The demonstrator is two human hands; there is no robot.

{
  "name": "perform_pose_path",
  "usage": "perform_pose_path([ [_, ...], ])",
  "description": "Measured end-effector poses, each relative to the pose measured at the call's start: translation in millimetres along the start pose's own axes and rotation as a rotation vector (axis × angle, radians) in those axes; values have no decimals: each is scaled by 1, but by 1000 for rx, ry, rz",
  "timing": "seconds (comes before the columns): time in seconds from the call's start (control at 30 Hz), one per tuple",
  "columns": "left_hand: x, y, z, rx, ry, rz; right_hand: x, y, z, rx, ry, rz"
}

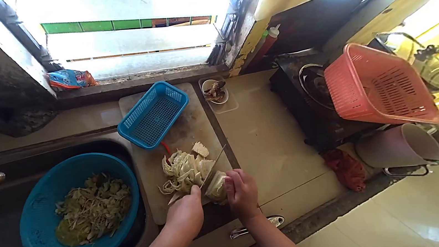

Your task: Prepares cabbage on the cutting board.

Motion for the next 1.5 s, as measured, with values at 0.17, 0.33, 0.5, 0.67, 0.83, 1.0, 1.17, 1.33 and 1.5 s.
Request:
perform_pose_path([
  [0.17, -53, -5, 14, 60, 57, -48, -4, -20, 9, -170, 156, 83],
  [0.33, -69, -13, 29, 140, 86, -52, -6, -20, 11, -200, 190, 84],
  [0.5, -59, -8, 31, 124, -10, -82, -8, -21, 11, -180, 208, 97],
  [0.67, -18, -3, 35, 88, -90, -89, -12, -21, 15, -186, 224, 112],
  [0.83, 18, 3, 43, 66, -65, -85, -13, -20, 18, -162, 243, 140],
  [1.0, 23, -3, 18, 100, -50, -39, -7, -20, 7, -109, 106, 177],
  [1.17, 16, -5, 7, 110, -18, -34, 8, -16, -10, -85, -94, 180],
  [1.33, -34, 3, 4, 104, 25, -43, 3, -20, 2, -154, 7, 178],
  [1.5, -67, -9, 15, 200, 35, -63, 4, -20, 1, -183, 46, 151],
])
Point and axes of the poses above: each hand's wrist, its own x-axis towards the middle knuckle, its own z-axis out of the palm, y = z × x, the point moved 3 cm from there along x, towards the middle knuckle, and after that the axes turned 8 degrees about -x, right-handed, at the moved point
